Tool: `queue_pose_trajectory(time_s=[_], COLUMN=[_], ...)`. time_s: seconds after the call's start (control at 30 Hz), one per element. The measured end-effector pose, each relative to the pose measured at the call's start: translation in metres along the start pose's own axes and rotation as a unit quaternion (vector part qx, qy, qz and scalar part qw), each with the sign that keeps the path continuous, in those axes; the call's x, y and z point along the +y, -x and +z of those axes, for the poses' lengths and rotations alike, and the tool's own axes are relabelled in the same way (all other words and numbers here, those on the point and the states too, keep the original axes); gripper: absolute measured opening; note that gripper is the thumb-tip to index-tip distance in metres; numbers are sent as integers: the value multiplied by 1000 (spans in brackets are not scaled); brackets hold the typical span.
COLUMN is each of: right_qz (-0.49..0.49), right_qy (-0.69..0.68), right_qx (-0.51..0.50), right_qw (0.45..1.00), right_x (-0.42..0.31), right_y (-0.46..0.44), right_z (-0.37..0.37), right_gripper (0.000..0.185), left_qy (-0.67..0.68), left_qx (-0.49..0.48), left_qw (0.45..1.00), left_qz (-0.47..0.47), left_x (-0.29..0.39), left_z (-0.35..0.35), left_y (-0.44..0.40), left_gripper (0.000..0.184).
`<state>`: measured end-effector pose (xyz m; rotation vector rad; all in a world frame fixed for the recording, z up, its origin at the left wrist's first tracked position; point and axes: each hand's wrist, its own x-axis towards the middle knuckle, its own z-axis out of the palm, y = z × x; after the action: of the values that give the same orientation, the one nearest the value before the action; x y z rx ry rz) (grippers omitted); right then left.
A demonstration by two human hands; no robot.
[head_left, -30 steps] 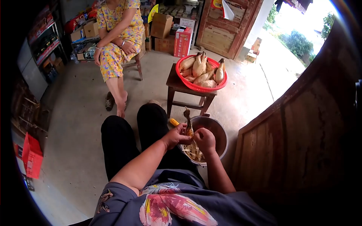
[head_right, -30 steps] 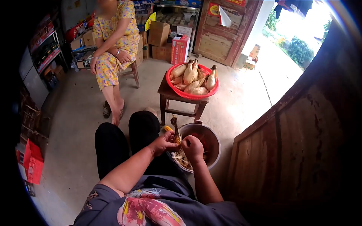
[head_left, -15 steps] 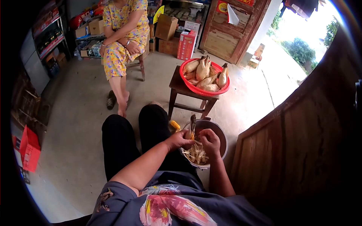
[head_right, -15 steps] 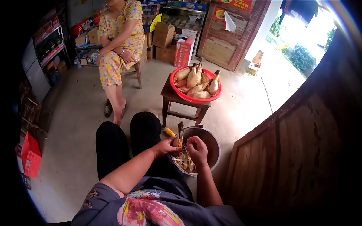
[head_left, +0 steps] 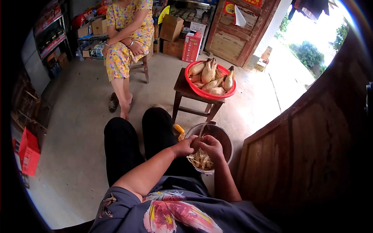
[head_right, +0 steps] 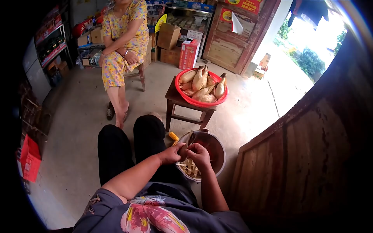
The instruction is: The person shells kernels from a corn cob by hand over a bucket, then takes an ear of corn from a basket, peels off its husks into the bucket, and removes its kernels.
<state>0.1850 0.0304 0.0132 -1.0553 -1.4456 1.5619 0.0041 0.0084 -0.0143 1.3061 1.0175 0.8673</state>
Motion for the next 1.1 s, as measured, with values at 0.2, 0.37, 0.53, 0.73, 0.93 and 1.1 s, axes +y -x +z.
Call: queue_pose_trajectory(time_s=[0.2, 0.37, 0.53, 0.73, 0.93, 1.1], right_qz=[-4, 42, 52, 52, 67, 46], right_qy=[-33, -106, -136, -124, -102, -47], right_qx=[-9, -56, -42, -39, -63, -68], right_qw=[999, 992, 988, 990, 991, 996], right_x=[-1, 1, 1, 5, 4, 5], right_y=[3, 4, 4, 4, 4, 5], right_z=[-2, -11, -12, -15, -20, -21], right_gripper=[8, 10, 15, 10, 6, 8], left_qy=[11, 53, 38, 38, 49, 82], left_qx=[-16, -68, -62, -69, -87, -104], left_qw=[1000, 996, 997, 997, 995, 990], left_qz=[11, 8, -5, 1, -18, -47], left_x=[-11, -8, -9, -16, -3, 5], left_z=[2, 1, 2, 1, 0, 1], left_y=[-4, -4, -4, -5, -1, 3], left_gripper=[51, 55, 51, 50, 46, 43])
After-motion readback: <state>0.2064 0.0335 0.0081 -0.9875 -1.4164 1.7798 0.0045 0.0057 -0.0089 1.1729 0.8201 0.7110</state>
